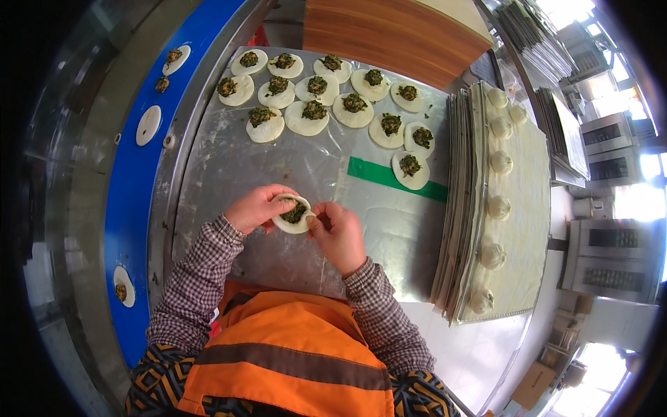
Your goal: The person repeatedly picks up round dough discs with green filling from a blue conveyor belt, pleats the edges to seal them into dumplings, and places the finished dumplings onto a stack of trays. The process continues throughout the clip.
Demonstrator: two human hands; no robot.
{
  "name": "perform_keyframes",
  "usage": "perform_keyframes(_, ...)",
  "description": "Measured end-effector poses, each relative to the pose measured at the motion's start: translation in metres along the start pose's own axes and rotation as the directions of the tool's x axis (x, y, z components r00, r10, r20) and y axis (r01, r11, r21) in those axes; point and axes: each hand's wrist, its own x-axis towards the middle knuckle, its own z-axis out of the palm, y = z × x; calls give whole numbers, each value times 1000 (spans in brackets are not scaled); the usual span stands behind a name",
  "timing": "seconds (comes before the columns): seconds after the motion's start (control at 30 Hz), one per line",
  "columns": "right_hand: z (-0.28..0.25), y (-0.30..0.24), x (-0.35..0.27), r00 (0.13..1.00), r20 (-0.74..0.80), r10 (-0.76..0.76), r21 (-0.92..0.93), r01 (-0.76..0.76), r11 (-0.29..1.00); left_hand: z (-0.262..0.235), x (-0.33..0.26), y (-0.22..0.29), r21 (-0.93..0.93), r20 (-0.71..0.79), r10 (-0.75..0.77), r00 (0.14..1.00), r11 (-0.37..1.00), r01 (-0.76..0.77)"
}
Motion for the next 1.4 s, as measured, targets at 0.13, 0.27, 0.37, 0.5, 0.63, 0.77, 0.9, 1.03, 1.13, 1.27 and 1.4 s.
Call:
perform_keyframes(0.13,1,-1,4,992,21,128,217,-129,968,4,-1,-9,180,-152,111,982,980,-83)
perform_keyframes(0.27,4,-5,5,858,121,-498,-625,456,634,3,3,-9,536,-113,245,963,831,-149)
perform_keyframes(0.37,6,-6,5,978,-49,-202,-209,187,960,0,6,-8,516,-68,177,982,848,-117)
perform_keyframes(0.5,4,-5,6,1000,11,20,-47,-19,999,-6,8,-9,424,-10,184,983,891,-163)
perform_keyframes(0.63,5,-5,7,998,-47,41,21,-40,999,1,4,-16,-247,-62,-5,998,969,-10)
perform_keyframes(0.77,8,-8,6,995,-33,98,221,-89,971,13,0,-22,-141,-137,81,987,985,-101)
perform_keyframes(0.9,7,-12,7,974,12,-225,-362,214,907,12,2,-18,128,-116,68,991,990,-53)
perform_keyframes(1.03,7,-14,7,996,-10,-91,-38,90,995,11,1,-8,218,-34,80,996,973,-70)
perform_keyframes(1.13,6,-12,6,999,10,-35,-176,36,984,14,-2,-3,239,0,52,999,970,-50)
perform_keyframes(1.27,6,-13,1,966,26,-256,-358,248,900,13,0,-2,258,30,-69,997,964,59)
perform_keyframes(1.4,9,-17,2,914,46,-404,-486,374,790,8,5,-7,377,107,262,959,882,-283)
